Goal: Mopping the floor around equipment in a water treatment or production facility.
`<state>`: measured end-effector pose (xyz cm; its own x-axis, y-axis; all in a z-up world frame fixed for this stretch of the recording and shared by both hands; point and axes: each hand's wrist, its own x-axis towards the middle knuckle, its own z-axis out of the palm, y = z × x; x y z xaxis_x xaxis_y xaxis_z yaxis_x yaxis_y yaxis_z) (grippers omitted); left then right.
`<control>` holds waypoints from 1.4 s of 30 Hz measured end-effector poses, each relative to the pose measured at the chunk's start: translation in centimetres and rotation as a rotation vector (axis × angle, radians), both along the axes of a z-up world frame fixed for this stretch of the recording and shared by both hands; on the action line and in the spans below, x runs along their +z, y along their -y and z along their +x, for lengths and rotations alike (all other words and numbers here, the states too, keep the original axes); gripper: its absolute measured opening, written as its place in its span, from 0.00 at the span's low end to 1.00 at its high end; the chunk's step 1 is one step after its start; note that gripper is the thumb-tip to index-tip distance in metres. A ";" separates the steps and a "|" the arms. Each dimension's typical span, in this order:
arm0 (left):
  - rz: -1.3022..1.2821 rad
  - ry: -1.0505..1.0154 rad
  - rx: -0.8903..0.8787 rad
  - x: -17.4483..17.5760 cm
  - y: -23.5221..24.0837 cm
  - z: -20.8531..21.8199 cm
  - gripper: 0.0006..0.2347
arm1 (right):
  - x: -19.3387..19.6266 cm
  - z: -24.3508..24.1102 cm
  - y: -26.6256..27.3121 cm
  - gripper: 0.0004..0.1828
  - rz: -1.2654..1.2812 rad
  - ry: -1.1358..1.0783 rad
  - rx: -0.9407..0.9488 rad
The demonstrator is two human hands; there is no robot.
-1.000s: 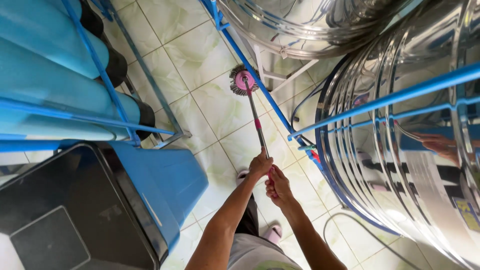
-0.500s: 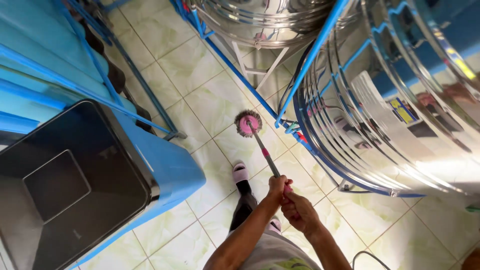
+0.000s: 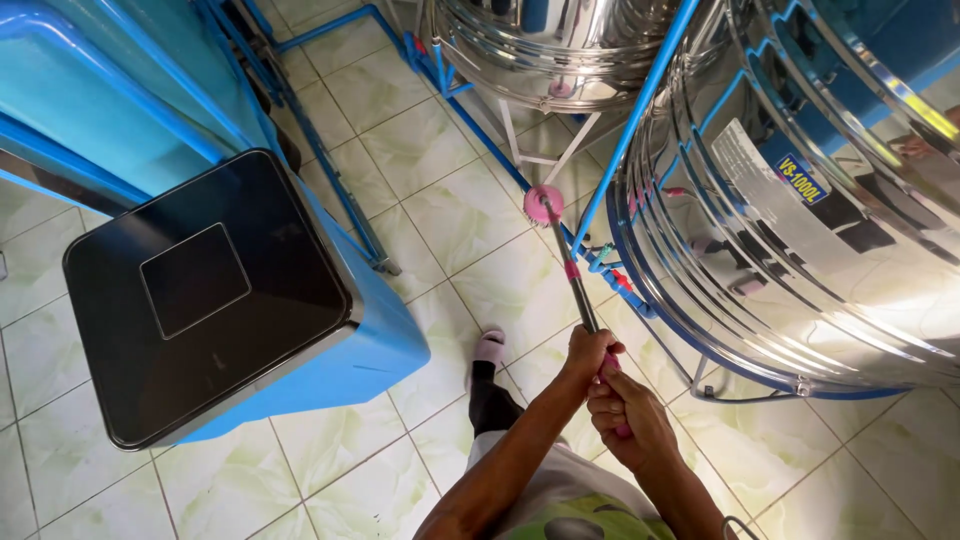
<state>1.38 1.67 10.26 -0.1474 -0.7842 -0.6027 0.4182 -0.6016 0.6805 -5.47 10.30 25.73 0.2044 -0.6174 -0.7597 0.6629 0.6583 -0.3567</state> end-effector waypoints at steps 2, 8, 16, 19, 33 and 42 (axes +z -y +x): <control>-0.018 0.001 -0.014 0.3 0.6 0.2 0.08 | 0.1 0.6 0.7 0.12 -0.034 0.016 -0.019; -0.032 -0.002 -0.114 -0.8 7.8 2.4 0.07 | -1.1 3.8 6.9 0.10 -0.045 -0.061 -0.113; 0.119 -0.054 -0.261 -7.7 19.5 7.1 0.08 | -12.2 8.5 18.1 0.12 -0.087 0.195 -0.221; 0.227 -0.088 -0.326 -11.5 20.9 9.8 0.08 | -16.3 10.3 21.6 0.10 0.052 0.086 -0.350; 0.150 0.285 -0.340 -10.5 24.3 14.3 0.09 | -27.4 12.1 27.0 0.19 0.279 -0.105 -0.313; 0.142 0.109 -0.406 -10.7 30.9 12.6 0.29 | -31.8 8.2 37.5 0.12 0.139 -0.152 -0.299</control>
<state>13.93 -29.23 -0.43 -0.3558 -0.5844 -0.7293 0.0592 -0.7929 0.6065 2.75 -27.17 -6.02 -0.0910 -0.5214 -0.8485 0.7796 0.4928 -0.3865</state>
